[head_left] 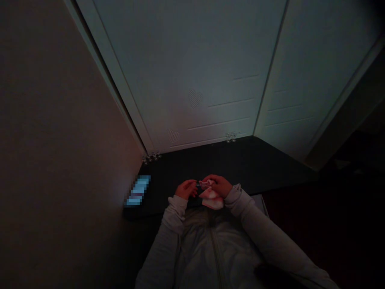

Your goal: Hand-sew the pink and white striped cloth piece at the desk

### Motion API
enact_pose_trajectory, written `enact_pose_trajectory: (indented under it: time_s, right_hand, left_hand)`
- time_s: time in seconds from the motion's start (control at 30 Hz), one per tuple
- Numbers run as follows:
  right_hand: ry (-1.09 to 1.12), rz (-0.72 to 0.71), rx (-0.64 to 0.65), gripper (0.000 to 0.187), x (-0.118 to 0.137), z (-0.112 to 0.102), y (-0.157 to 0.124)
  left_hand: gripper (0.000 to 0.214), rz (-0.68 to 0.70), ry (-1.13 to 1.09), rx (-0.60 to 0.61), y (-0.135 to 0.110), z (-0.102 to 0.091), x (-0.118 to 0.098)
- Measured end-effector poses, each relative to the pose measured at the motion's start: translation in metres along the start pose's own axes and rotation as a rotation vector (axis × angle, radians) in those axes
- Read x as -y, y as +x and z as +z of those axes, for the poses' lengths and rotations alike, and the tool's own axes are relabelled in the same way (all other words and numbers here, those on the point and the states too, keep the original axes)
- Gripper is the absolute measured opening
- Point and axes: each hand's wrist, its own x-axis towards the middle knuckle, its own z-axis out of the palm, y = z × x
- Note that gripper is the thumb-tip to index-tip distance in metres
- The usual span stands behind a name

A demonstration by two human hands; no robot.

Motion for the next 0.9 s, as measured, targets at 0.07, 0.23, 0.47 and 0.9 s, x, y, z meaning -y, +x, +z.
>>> enact_pose_trajectory:
  time_s: [0.07, 0.23, 0.47, 0.9]
  right_hand:
    - [0.007, -0.005, 0.005, 0.026, 0.0006, 0.0002, 0.0002]
    - [-0.001, -0.011, -0.002, 0.026, 0.0045, 0.0, 0.0006]
    - [-0.006, -0.011, -0.011, 0.027, 0.0037, -0.0002, 0.0003]
    - [-0.04, -0.032, -0.02, 0.027, 0.0008, -0.0001, 0.0009]
  left_hand:
    - [0.046, 0.019, -0.025, 0.006, 0.0003, -0.0013, 0.001]
    - [0.045, 0.044, -0.058, 0.03, -0.0006, -0.0028, 0.0017]
    - [0.045, 0.063, -0.106, 0.045, -0.0034, -0.0031, 0.0002]
    - [0.04, 0.158, -0.116, 0.061, -0.0004, -0.0075, 0.0067]
